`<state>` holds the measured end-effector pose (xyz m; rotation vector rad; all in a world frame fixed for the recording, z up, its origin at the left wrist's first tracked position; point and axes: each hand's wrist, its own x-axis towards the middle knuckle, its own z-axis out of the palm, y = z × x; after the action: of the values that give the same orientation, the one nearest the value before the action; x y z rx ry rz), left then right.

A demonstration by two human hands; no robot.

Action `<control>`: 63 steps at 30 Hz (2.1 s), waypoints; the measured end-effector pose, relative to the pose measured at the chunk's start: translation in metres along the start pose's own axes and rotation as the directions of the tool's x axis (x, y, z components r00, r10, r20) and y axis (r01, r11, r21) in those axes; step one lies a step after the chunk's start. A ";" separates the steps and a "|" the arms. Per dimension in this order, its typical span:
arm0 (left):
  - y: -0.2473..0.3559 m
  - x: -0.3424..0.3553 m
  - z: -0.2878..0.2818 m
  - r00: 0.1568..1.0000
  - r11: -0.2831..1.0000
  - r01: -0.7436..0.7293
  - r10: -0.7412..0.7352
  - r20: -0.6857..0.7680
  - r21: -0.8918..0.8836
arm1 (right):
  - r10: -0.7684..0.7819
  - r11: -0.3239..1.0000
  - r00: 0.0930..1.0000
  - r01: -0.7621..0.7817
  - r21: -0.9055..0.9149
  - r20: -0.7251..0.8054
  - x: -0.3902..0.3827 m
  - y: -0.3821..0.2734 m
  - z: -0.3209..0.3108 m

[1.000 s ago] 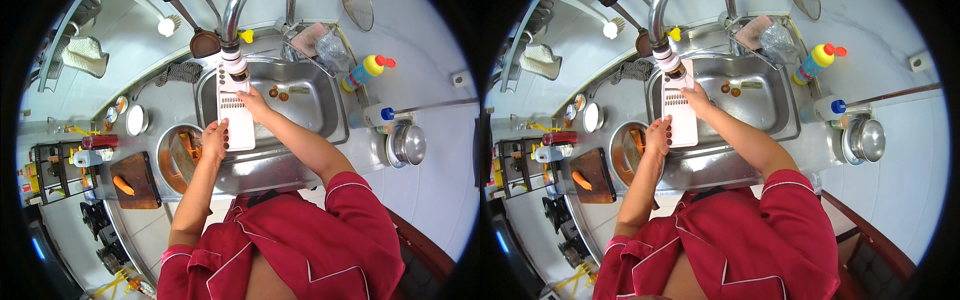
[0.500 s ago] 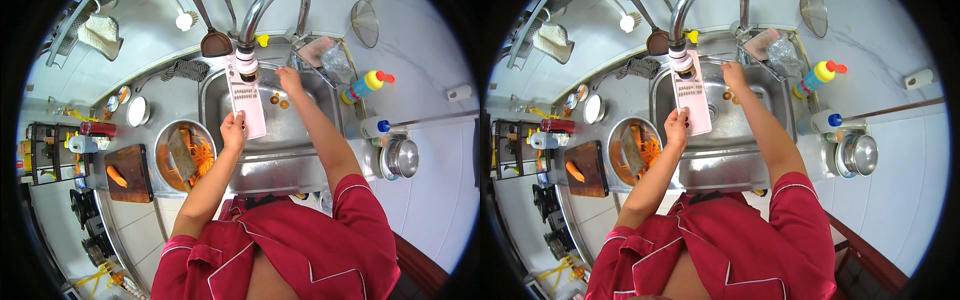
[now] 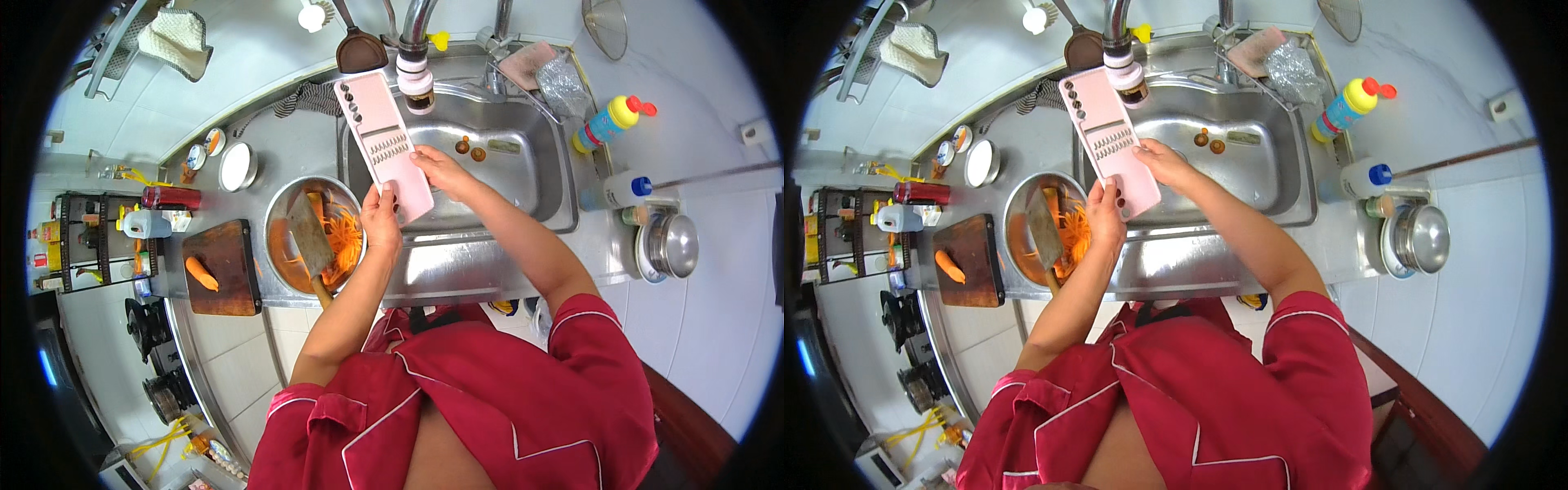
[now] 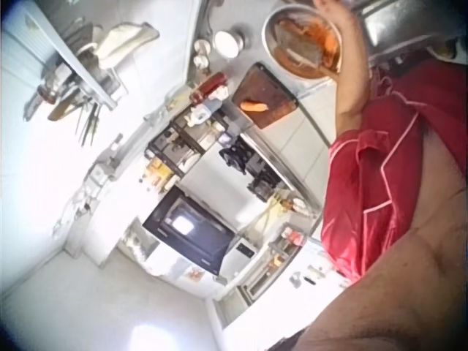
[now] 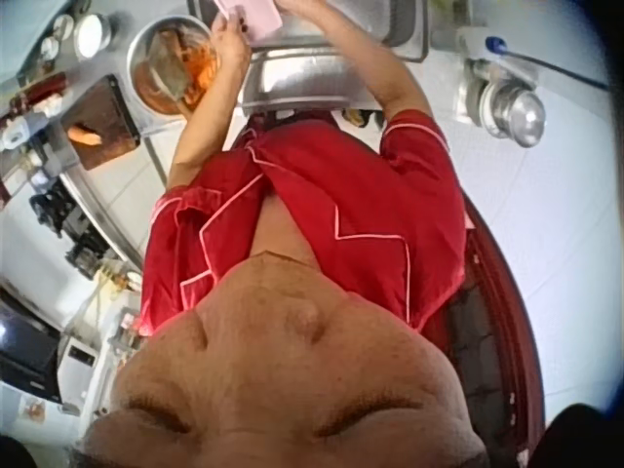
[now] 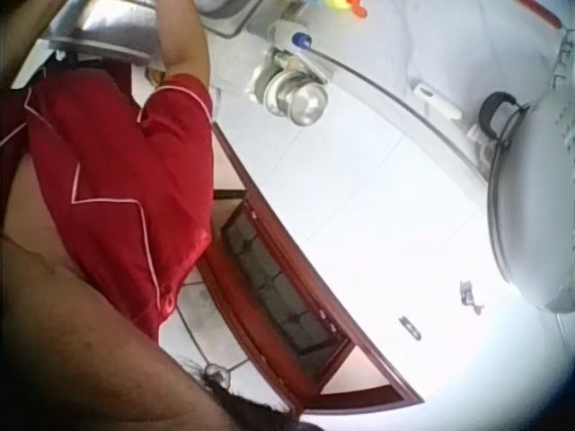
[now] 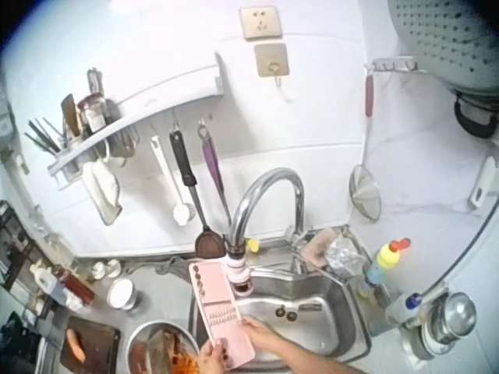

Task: The person slices a carrot into thin strips using a knife on a wooden cutting board, then transfers the strips into a metal bowl. The person then retrieves a pink mandoline slicer, rinses it under the tap, and begins slicing another carrot with the mandoline.

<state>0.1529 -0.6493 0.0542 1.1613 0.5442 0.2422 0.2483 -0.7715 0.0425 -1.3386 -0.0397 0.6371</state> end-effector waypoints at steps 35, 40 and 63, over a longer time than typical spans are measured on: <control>0.186 0.004 -0.074 0.646 0.864 -0.500 0.420 0.638 -0.063 | -0.844 0.532 0.529 0.803 -0.268 -0.091 -0.115 -0.112 0.147; 0.127 0.026 -0.103 0.703 0.832 -0.534 0.340 0.624 0.148 | -0.809 0.501 0.580 0.601 -0.623 -0.091 -0.072 -0.048 0.111; 0.138 0.080 -0.117 0.834 0.821 -0.502 0.378 0.402 0.271 | -0.198 0.577 0.980 0.115 -0.809 -0.002 -0.151 0.061 0.266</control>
<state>0.1724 -0.4653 0.1245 1.6584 -0.0015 0.3490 -0.0035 -0.5979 0.1044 -2.2341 -0.4211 0.3935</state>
